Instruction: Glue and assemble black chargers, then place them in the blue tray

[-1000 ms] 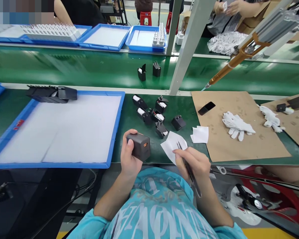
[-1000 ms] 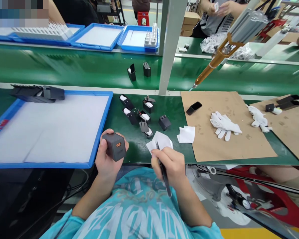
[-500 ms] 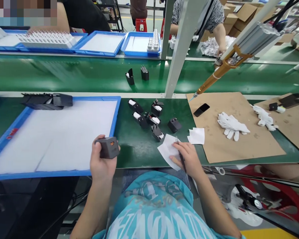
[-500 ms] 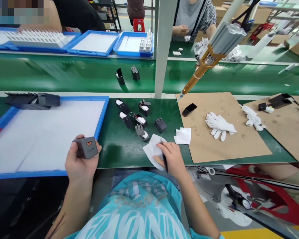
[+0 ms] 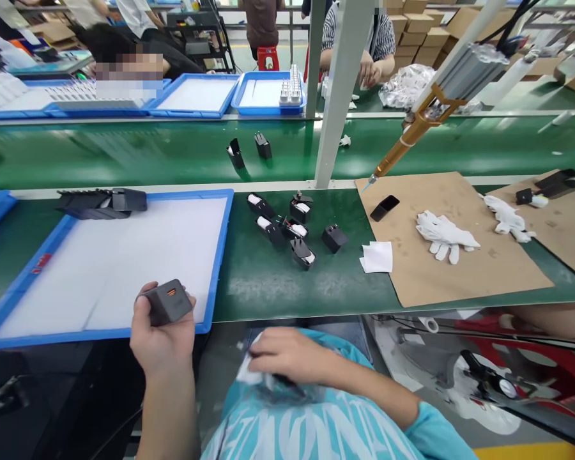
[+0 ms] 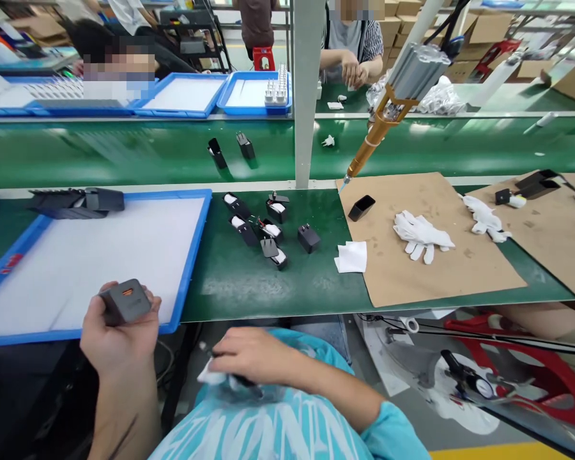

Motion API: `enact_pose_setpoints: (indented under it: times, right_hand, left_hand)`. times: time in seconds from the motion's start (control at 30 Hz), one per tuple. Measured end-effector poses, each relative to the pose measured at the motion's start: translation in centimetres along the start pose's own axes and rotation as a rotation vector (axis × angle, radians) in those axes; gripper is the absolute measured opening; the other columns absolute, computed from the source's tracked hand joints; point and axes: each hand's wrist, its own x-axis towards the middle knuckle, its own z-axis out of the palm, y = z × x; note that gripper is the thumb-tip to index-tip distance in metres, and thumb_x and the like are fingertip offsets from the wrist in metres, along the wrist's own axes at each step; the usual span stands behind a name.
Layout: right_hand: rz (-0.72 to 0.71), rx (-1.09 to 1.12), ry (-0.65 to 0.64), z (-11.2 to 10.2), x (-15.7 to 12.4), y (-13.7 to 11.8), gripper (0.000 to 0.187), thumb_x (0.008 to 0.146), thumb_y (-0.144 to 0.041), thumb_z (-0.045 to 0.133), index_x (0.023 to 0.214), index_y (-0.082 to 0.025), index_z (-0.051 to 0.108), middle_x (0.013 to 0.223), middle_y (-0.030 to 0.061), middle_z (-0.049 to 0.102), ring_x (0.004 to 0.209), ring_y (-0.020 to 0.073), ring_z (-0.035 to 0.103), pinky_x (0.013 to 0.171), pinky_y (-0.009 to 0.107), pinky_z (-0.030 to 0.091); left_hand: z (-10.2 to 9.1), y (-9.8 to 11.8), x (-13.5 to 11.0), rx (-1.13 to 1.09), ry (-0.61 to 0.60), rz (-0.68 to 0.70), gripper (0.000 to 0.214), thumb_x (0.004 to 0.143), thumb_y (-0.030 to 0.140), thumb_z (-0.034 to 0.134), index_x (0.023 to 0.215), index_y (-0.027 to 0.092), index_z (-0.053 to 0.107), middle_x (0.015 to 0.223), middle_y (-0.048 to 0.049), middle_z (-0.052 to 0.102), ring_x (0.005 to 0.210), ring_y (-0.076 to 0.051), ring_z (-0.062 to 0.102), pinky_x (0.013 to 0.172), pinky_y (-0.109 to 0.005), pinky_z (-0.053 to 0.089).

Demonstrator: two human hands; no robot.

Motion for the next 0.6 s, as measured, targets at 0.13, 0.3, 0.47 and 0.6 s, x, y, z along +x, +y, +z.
enact_pose_setpoints:
  times: [0.13,0.3,0.47,0.6]
  right_hand:
    - [0.314,-0.318,0.205,-3.4,-1.1,3.6,0.021,0.095,-0.015,0.047,0.102,-0.017,0.067,0.104,0.0111,0.070,0.096,0.0202,0.063,0.082,0.034,0.055]
    - [0.310,-0.400,0.041,-2.3,-0.1,3.2,0.017,0.092,-0.011,0.051,0.096,-0.013,0.067,0.105,0.0156,0.070,0.097,0.0226,0.065,0.080,0.033,0.058]
    - [-0.078,-0.138,-0.052,1.2,2.3,-0.7,0.016,0.094,-0.023,0.055,0.091,-0.031,0.069,0.098,-0.0082,0.073,0.088,0.0023,0.065,0.074,0.004,0.049]
    - [0.213,-0.168,0.057,-2.9,-1.9,2.1,0.019,0.091,-0.011,0.053,0.101,-0.017,0.068,0.110,0.0113,0.072,0.106,0.0201,0.066,0.089,0.034,0.057]
  left_hand:
    - [-1.3,0.6,0.0,0.038,0.010,0.038,0.030,0.070,0.041,0.071,0.093,0.024,0.064,0.082,0.0001,0.061,0.074,-0.016,0.060,0.054,-0.024,0.051]
    - [-1.2,-0.2,0.3,0.005,0.017,0.011,0.024,0.073,0.039,0.068,0.092,0.024,0.064,0.084,-0.0001,0.059,0.077,-0.016,0.059,0.057,-0.023,0.051]
    - [-0.4,-0.7,0.8,0.043,-0.017,0.029,0.026,0.073,0.041,0.068,0.092,0.024,0.062,0.081,0.0006,0.059,0.074,-0.016,0.059,0.056,-0.023,0.049]
    - [-1.0,-0.4,1.3,0.035,-0.006,0.003,0.026,0.073,0.040,0.068,0.093,0.024,0.063,0.083,0.0005,0.060,0.076,-0.016,0.060,0.057,-0.023,0.050]
